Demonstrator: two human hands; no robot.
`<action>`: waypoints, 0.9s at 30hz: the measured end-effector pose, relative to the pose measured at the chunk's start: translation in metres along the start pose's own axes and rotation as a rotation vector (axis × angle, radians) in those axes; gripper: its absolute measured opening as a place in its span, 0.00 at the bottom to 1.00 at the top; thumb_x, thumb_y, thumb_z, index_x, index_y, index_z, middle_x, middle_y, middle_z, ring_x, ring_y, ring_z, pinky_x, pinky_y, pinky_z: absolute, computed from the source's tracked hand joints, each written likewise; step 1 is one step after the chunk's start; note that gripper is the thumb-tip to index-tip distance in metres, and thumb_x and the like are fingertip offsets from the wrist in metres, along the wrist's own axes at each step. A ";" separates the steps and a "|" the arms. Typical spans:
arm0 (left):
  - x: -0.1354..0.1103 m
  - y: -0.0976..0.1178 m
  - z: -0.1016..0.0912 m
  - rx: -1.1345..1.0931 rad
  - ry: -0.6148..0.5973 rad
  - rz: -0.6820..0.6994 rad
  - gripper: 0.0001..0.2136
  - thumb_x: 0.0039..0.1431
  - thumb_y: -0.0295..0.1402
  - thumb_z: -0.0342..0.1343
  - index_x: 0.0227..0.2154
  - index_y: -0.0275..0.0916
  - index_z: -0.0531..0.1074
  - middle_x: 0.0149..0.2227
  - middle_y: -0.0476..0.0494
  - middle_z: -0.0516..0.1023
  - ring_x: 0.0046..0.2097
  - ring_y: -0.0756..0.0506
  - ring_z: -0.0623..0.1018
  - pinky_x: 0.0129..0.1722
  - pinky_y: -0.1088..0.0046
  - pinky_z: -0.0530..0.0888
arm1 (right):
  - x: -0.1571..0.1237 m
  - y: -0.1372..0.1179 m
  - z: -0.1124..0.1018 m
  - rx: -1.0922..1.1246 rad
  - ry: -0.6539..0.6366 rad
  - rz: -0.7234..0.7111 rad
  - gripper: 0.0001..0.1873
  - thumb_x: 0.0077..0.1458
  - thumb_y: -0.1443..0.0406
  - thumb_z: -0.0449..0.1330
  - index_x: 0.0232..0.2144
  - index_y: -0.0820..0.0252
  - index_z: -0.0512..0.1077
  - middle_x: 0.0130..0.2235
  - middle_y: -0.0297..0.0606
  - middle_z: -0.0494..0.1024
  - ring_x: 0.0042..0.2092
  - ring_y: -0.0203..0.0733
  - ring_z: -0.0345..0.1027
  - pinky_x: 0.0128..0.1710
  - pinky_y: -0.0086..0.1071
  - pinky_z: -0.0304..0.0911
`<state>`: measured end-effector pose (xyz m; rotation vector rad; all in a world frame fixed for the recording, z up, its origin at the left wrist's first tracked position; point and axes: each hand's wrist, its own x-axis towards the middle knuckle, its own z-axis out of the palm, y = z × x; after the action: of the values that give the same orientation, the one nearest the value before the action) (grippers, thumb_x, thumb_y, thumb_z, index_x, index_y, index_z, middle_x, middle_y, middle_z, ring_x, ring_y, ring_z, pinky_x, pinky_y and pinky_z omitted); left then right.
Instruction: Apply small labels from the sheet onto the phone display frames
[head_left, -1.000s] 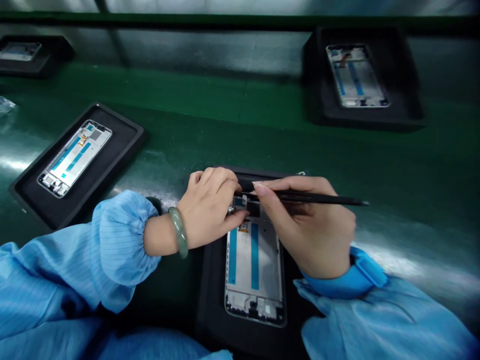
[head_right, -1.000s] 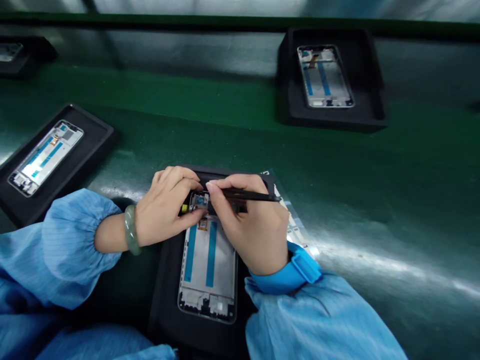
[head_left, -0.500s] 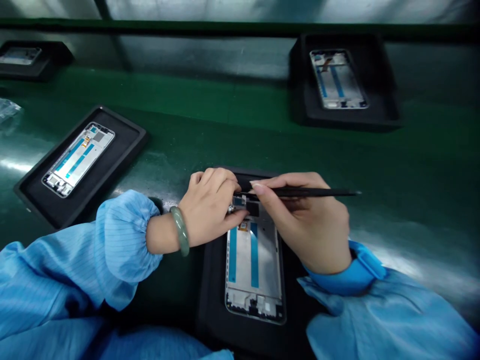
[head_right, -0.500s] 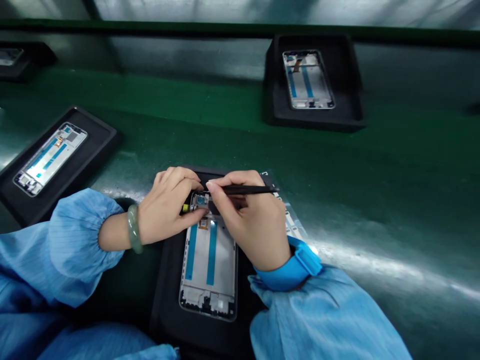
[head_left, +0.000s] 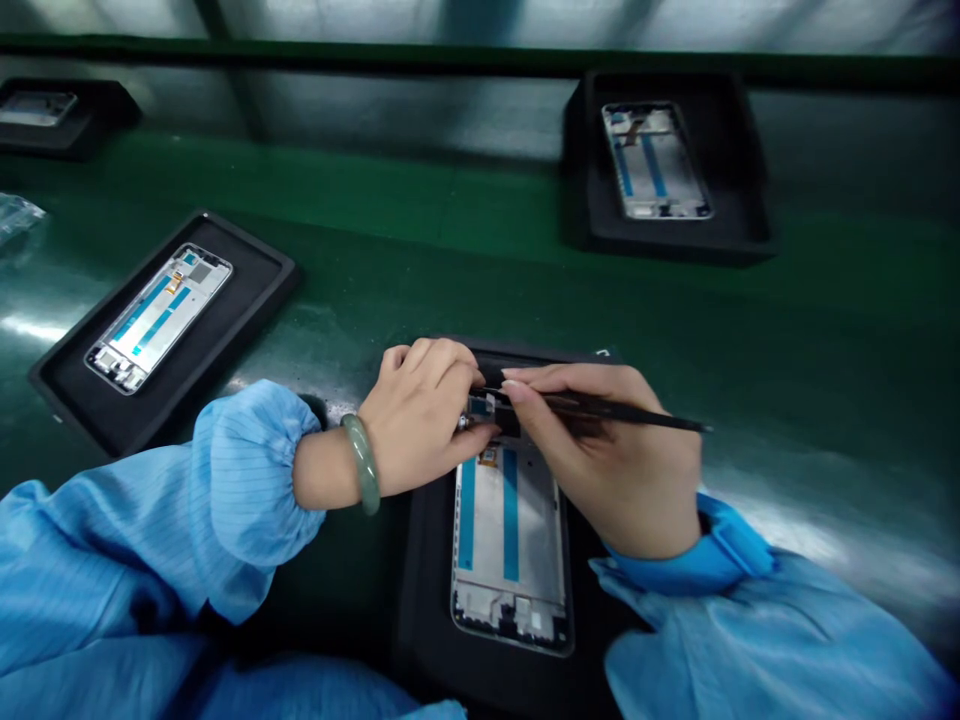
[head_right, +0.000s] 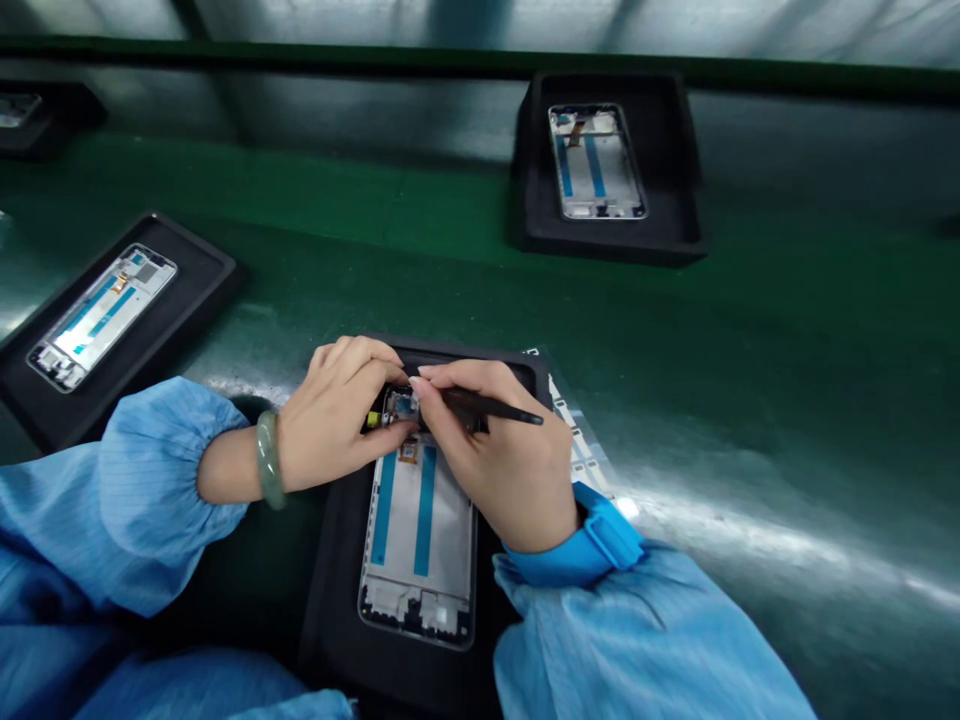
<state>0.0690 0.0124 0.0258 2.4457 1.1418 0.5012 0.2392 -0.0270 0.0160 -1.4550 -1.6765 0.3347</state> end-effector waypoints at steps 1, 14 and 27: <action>0.000 0.000 0.000 -0.002 -0.001 -0.001 0.09 0.58 0.33 0.57 0.40 0.35 0.69 0.46 0.41 0.74 0.49 0.41 0.71 0.46 0.61 0.66 | 0.000 0.000 0.000 0.001 0.001 -0.001 0.07 0.55 0.65 0.64 0.37 0.52 0.71 0.38 0.32 0.80 0.40 0.40 0.77 0.39 0.37 0.73; 0.000 0.003 -0.001 0.003 -0.031 -0.022 0.09 0.59 0.34 0.56 0.41 0.36 0.68 0.47 0.40 0.73 0.50 0.40 0.71 0.47 0.60 0.65 | 0.003 -0.002 -0.002 -0.069 -0.032 -0.018 0.06 0.56 0.62 0.63 0.37 0.53 0.71 0.37 0.33 0.81 0.39 0.40 0.77 0.37 0.35 0.73; 0.000 -0.004 0.003 0.031 -0.022 -0.028 0.12 0.58 0.35 0.58 0.42 0.37 0.67 0.47 0.40 0.73 0.52 0.40 0.70 0.49 0.59 0.66 | 0.038 -0.006 -0.009 -0.173 -0.235 -0.108 0.07 0.59 0.59 0.59 0.34 0.56 0.70 0.31 0.33 0.79 0.28 0.36 0.74 0.29 0.29 0.69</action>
<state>0.0680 0.0140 0.0209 2.4517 1.1811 0.4507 0.2436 0.0026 0.0414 -1.4883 -2.0069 0.3170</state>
